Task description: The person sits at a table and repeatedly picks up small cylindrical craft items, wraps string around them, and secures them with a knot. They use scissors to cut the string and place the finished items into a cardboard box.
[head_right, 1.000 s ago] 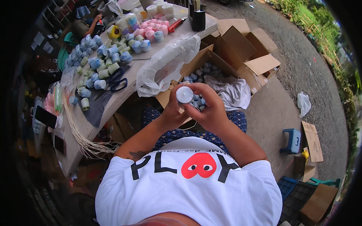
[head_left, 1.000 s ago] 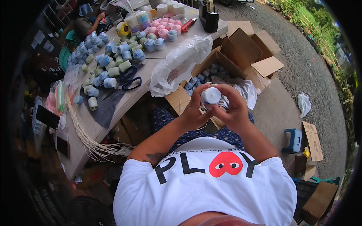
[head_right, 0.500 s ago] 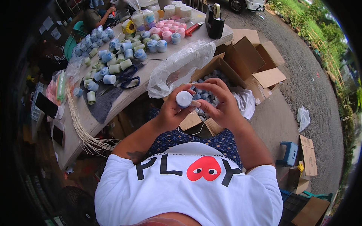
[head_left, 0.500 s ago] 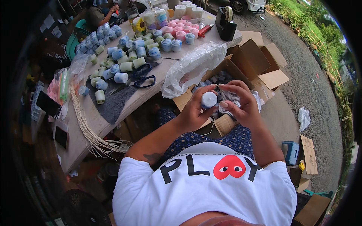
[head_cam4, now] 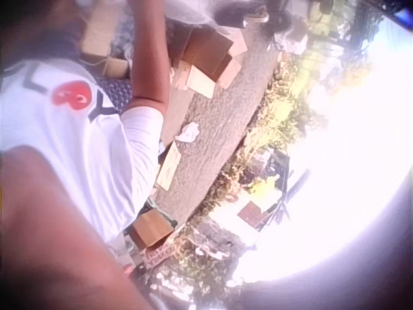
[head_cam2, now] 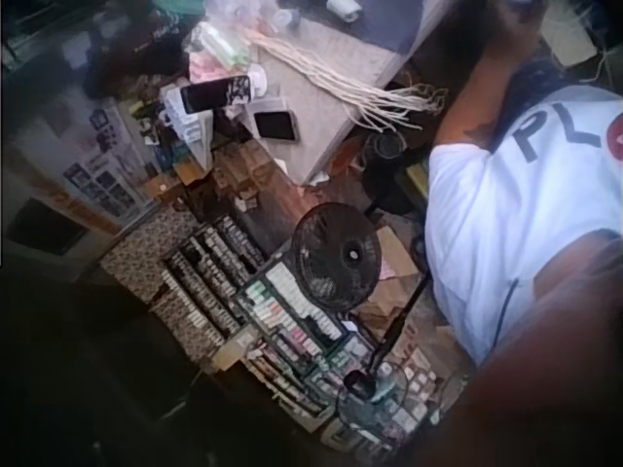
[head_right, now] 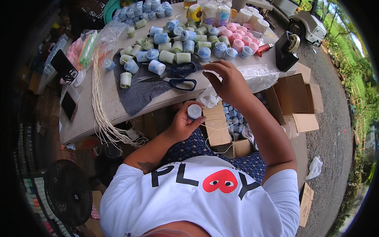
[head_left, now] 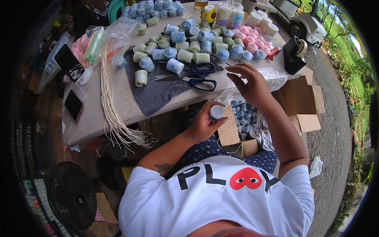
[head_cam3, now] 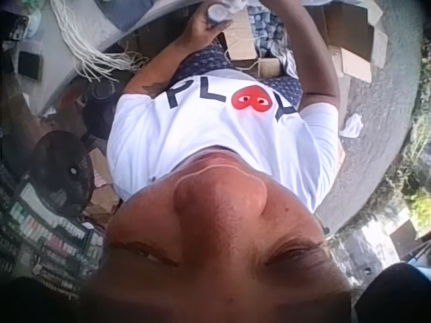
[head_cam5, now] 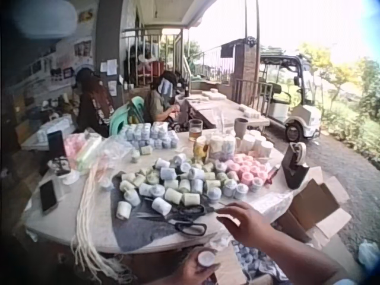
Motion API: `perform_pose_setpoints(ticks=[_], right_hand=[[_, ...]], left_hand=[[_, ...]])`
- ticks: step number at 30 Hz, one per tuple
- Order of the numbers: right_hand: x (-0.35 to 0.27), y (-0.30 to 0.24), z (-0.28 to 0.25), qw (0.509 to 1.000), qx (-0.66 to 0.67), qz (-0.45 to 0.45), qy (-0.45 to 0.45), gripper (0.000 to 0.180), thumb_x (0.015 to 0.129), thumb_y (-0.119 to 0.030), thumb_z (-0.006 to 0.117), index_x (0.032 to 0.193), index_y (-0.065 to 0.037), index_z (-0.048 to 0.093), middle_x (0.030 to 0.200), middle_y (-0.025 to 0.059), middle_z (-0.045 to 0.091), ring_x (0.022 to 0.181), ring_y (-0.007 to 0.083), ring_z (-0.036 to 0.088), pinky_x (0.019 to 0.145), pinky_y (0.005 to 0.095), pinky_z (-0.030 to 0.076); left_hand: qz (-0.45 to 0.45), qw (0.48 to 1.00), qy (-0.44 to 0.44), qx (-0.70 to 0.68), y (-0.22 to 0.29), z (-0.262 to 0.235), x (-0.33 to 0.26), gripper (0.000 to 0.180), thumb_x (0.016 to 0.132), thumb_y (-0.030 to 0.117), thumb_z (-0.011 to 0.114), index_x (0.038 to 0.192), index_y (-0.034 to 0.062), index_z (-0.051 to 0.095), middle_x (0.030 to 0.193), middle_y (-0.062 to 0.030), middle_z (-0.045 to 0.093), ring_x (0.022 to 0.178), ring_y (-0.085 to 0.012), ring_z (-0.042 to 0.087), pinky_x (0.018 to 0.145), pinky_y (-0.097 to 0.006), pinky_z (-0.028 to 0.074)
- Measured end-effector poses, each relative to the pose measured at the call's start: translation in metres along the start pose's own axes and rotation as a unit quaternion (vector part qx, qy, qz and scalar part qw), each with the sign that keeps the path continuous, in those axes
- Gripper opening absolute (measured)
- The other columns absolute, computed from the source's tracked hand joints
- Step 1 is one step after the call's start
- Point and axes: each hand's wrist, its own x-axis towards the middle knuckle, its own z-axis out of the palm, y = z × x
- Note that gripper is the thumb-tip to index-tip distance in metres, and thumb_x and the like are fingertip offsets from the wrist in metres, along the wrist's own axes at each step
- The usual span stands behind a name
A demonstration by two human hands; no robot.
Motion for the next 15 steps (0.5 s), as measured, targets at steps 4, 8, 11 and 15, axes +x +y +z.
perform_pose_setpoints(ticks=[4, 8, 11, 15], right_hand=[[-0.002, -0.031, 0.002, 0.988, 0.082, 0.086, -0.101, 0.013, 0.084, -0.008, 0.063, 0.096, -0.004, 0.066, 0.090, 0.0092, 0.063, 0.082, 0.0236, 0.062, 0.072, 0.0318, 0.048], [-0.022, -0.032, 0.007, 0.980, 0.141, 0.062, -0.123, 0.014, 0.083, -0.007, 0.064, 0.097, -0.005, 0.067, 0.091, 0.0083, 0.063, 0.084, 0.0203, 0.062, 0.074, 0.0298, 0.048], [-0.025, -0.031, 0.009, 0.984, 0.142, 0.045, -0.101, 0.014, 0.082, -0.005, 0.064, 0.097, -0.006, 0.067, 0.089, 0.0079, 0.062, 0.084, 0.0210, 0.061, 0.073, 0.0299, 0.048], [-0.012, -0.020, 0.015, 0.994, 0.067, 0.026, -0.079, 0.014, 0.081, -0.006, 0.065, 0.094, -0.005, 0.067, 0.087, 0.0085, 0.061, 0.083, 0.0237, 0.059, 0.072, 0.0330, 0.048]], left_hand=[[0.014, 0.999, 0.023, -0.030, 0.010, -0.014, -0.004, 0.038, 0.086, -0.003, 0.059, 0.118, 0.0043, 0.041, 0.113, -0.0041, 0.046, 0.108, -0.0089, 0.045, 0.093, -0.024, 0.039], [0.020, 0.996, 0.021, -0.083, 0.014, -0.013, -0.002, 0.038, 0.086, -0.004, 0.058, 0.118, 0.0039, 0.041, 0.112, -0.0038, 0.046, 0.108, -0.0094, 0.046, 0.093, -0.024, 0.038], [0.016, 0.997, 0.005, -0.070, 0.011, -0.011, -0.002, 0.037, 0.086, -0.004, 0.058, 0.118, 0.0034, 0.041, 0.111, -0.0039, 0.047, 0.108, -0.0094, 0.046, 0.093, -0.024, 0.038], [-0.002, 0.996, 0.022, -0.086, 0.013, -0.005, -0.006, 0.038, 0.084, 0.004, 0.064, 0.117, 0.0018, 0.044, 0.107, -0.0067, 0.048, 0.100, -0.0109, 0.048, 0.087, -0.025, 0.040]])
